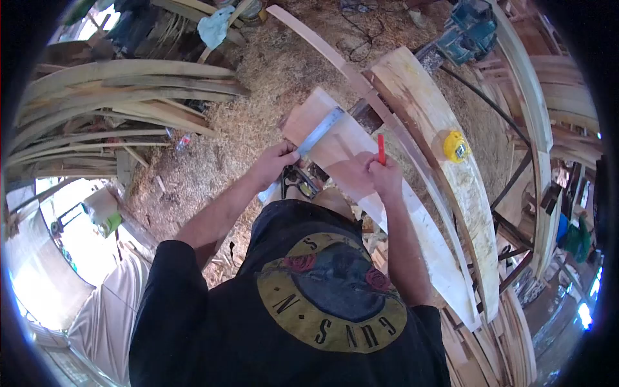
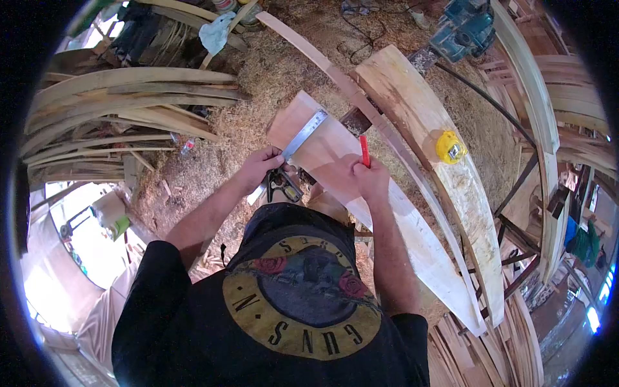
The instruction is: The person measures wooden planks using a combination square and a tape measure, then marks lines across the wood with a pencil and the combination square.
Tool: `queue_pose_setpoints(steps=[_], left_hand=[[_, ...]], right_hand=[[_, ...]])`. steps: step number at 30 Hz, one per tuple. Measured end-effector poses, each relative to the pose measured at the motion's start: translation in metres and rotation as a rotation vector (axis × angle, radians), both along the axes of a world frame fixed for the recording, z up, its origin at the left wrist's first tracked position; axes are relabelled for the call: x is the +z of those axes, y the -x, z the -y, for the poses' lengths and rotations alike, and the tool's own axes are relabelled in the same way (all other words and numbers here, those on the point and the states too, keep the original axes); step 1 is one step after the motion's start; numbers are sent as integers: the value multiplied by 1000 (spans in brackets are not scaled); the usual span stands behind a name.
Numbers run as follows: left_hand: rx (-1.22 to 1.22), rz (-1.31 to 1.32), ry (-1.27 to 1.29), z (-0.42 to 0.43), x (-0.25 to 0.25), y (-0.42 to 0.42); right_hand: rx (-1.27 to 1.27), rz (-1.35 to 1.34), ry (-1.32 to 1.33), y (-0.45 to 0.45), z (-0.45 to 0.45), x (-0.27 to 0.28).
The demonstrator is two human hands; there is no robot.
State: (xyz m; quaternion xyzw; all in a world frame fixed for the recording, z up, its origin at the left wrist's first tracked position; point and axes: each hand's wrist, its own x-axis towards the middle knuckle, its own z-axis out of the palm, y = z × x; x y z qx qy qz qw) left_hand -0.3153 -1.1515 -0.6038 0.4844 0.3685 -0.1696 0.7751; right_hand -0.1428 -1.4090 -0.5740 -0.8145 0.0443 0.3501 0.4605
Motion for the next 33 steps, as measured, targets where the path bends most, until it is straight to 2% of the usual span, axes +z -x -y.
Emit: queue_pose_setpoints(steps=[16,18,22,24,28,33], left_hand=[[25,21,9,1,7,-1],[5,21,-56,2,0,1],[0,4,-65,2,7,-2],[-6,-14,-55,3,11,-3],[19,-2,-16,3,14,-4],[6,8,-74,5,13,-3]], right_hand=[[44,44,-40,-2,7,-13],[58,71,-52,0,6,-13],[229,421,69,1,-17,5],[228,461,80,-9,-42,16],[253,727,2,-29,-79,0],[313,706,-20,-42,-97,-10]])
